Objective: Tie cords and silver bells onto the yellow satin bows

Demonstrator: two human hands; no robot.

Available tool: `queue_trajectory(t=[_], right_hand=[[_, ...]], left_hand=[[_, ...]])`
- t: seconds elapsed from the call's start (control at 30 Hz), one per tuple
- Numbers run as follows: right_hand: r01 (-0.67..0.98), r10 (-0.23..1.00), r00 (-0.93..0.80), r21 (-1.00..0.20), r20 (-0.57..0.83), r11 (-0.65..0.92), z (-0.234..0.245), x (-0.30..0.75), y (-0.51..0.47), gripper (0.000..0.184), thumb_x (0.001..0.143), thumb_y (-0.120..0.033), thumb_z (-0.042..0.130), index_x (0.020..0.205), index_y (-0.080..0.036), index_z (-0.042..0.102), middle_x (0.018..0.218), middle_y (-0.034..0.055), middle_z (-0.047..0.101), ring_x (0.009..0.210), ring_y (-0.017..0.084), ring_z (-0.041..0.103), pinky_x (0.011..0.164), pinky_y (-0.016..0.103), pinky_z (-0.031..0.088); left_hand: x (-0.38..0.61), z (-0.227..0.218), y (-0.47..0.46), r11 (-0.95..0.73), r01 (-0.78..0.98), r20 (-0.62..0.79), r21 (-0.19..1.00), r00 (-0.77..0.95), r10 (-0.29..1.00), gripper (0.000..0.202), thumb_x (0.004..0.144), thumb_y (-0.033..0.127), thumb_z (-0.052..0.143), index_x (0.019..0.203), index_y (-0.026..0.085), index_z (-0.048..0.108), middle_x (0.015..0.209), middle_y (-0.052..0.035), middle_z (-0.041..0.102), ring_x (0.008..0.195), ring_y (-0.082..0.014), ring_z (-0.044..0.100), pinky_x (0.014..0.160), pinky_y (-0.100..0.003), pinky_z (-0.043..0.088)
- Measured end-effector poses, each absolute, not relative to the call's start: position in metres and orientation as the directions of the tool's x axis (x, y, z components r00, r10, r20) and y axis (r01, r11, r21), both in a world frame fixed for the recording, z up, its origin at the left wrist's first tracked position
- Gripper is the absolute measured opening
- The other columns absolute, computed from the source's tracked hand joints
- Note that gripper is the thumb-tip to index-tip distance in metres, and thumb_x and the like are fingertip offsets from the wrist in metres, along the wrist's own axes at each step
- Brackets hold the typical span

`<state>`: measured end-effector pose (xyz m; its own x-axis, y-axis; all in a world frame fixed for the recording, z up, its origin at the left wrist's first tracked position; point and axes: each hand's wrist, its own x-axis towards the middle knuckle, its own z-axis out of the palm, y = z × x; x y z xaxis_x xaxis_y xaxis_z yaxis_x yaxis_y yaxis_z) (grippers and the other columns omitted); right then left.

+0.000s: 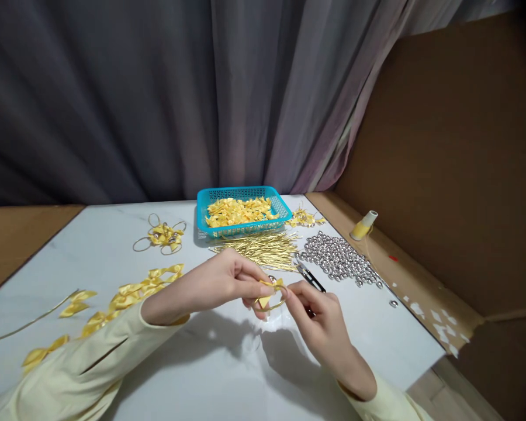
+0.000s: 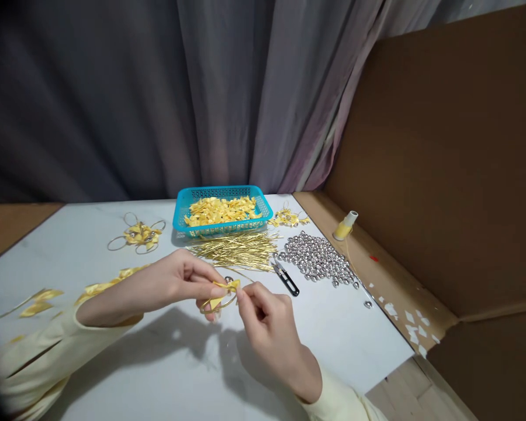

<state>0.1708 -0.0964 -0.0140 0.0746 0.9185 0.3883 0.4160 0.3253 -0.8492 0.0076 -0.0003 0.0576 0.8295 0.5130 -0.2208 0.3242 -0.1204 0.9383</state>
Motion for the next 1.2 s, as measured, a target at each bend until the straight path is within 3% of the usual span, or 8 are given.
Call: queue_trajectory(t=[0.2,0.4,0.57,0.73,0.9,1.07,1.2], right_hand=[[0.473,0.889,0.019,-0.788,0.457,0.395,-0.012,0.168,-0.100,0.021,0.089,-0.018,0.043,0.072,-0.013,0.053,0.051,-0.0065,0.032,0.043,0.005,0.026,0.043,0.020,0.022],[0.453,0.926,-0.056,-0.817,0.373,0.356,-0.007,0.168,-0.101,0.024,0.091,-0.021,0.040,0.074,-0.015,0.055,0.054,-0.0044,0.037,0.046,0.007,0.028,0.047,0.021,0.025],[0.442,0.935,-0.121,-0.825,0.334,0.352,-0.008,0.170,-0.097,0.025,0.091,-0.022,0.040,0.074,-0.015,0.056,0.056,-0.0030,0.043,0.047,0.007,0.031,0.050,0.021,0.027],[0.404,0.945,-0.113,-0.854,0.308,0.327,-0.009,0.171,-0.094,0.027,0.091,-0.025,0.041,0.077,-0.014,0.061,0.057,-0.0023,0.044,0.050,0.008,0.032,0.051,0.021,0.028],[0.327,0.950,-0.124,-0.892,0.286,0.311,-0.009,0.170,-0.090,0.030,0.091,-0.032,0.042,0.083,-0.015,0.066,0.066,0.0013,0.057,0.052,0.009,0.038,0.052,0.022,0.030],[0.284,0.953,-0.110,-0.910,0.281,0.301,-0.009,0.175,-0.089,0.028,0.089,-0.032,0.045,0.075,-0.015,0.062,0.060,0.0003,0.055,0.048,0.008,0.036,0.048,0.022,0.028],[0.020,0.977,0.009,-0.977,0.211,0.211,-0.004,0.187,-0.089,0.019,0.085,-0.035,0.054,0.086,-0.017,0.058,0.050,-0.0062,0.038,0.043,0.007,0.032,0.041,0.020,0.023]], left_hand=[[0.012,0.063,-0.006,-0.082,0.311,-0.212,0.947,0.795,0.568,0.015,0.079,0.028,0.062,0.077,0.016,0.072,0.067,-0.0017,0.071,0.068,-0.0159,0.067,0.064,-0.023,0.049],[0.012,0.067,-0.012,-0.048,0.315,-0.220,0.948,0.759,0.613,0.018,0.080,0.029,0.061,0.078,0.015,0.072,0.069,-0.0032,0.072,0.066,-0.0157,0.067,0.063,-0.024,0.048],[0.012,0.063,-0.015,0.034,0.246,-0.221,0.969,0.795,0.565,0.018,0.080,0.028,0.061,0.073,0.014,0.071,0.066,-0.0022,0.069,0.063,-0.0153,0.066,0.064,-0.025,0.048],[0.013,0.046,-0.010,0.095,0.120,-0.153,0.988,0.779,0.608,0.016,0.081,0.026,0.060,0.075,0.014,0.070,0.066,-0.0016,0.069,0.060,-0.0119,0.062,0.064,-0.024,0.047],[0.016,0.038,-0.008,0.230,0.083,-0.206,0.970,0.782,0.588,0.016,0.080,0.027,0.062,0.075,0.014,0.070,0.070,-0.0021,0.069,0.060,-0.0095,0.059,0.060,-0.020,0.046],[0.016,0.046,-0.016,0.042,0.127,-0.125,0.991,0.773,0.622,0.019,0.082,0.030,0.060,0.079,0.014,0.070,0.068,-0.0019,0.069,0.059,-0.0118,0.063,0.059,-0.021,0.047],[0.016,0.054,-0.021,-0.055,0.220,-0.125,0.974,0.726,0.677,0.020,0.083,0.031,0.058,0.079,0.015,0.068,0.070,-0.0013,0.068,0.061,-0.0157,0.067,0.062,-0.024,0.050]])
